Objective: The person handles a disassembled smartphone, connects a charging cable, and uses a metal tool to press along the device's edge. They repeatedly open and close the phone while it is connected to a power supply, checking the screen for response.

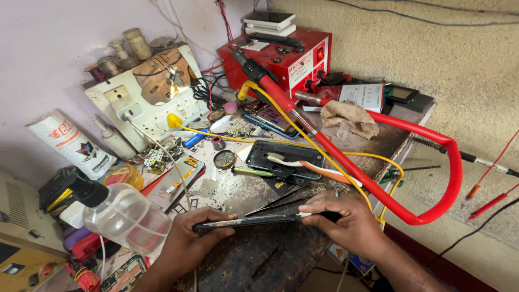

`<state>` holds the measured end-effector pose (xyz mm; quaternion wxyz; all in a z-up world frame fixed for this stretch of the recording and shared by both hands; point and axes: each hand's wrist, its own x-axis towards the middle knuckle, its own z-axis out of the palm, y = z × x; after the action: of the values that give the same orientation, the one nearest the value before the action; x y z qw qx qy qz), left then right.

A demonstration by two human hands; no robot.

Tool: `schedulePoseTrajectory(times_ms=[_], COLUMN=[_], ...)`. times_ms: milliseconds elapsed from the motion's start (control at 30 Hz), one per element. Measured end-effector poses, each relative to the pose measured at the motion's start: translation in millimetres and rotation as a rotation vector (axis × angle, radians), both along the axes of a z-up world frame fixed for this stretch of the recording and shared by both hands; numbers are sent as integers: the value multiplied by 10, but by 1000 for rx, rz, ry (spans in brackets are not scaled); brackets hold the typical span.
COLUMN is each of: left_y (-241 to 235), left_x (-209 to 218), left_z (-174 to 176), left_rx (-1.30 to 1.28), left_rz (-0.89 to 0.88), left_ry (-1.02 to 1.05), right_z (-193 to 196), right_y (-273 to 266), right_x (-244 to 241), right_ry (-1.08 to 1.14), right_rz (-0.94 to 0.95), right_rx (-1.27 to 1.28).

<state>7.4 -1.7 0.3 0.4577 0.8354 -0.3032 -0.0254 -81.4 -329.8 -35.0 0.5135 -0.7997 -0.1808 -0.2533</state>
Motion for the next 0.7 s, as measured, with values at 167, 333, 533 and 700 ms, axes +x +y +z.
schedulePoseTrajectory(times_ms=[167,333,533,700], left_y=[23,17,8,-23], left_x=[39,63,-8,-51], left_z=[-64,-99,-54,-1], left_rx=[-28,-85,-157,-159], left_rz=[-40,-98,-237,-276], left_ry=[-20,-12,-264,-408], right_z=[-27,-89,-188,-203], right_y=[-12,57,111,123], right_x=[-8,-29,-150,-175], right_ry=[-110,-200,-247,-242], right_rz=[54,24,-99,-136], right_rx=[-16,2,-112,-146])
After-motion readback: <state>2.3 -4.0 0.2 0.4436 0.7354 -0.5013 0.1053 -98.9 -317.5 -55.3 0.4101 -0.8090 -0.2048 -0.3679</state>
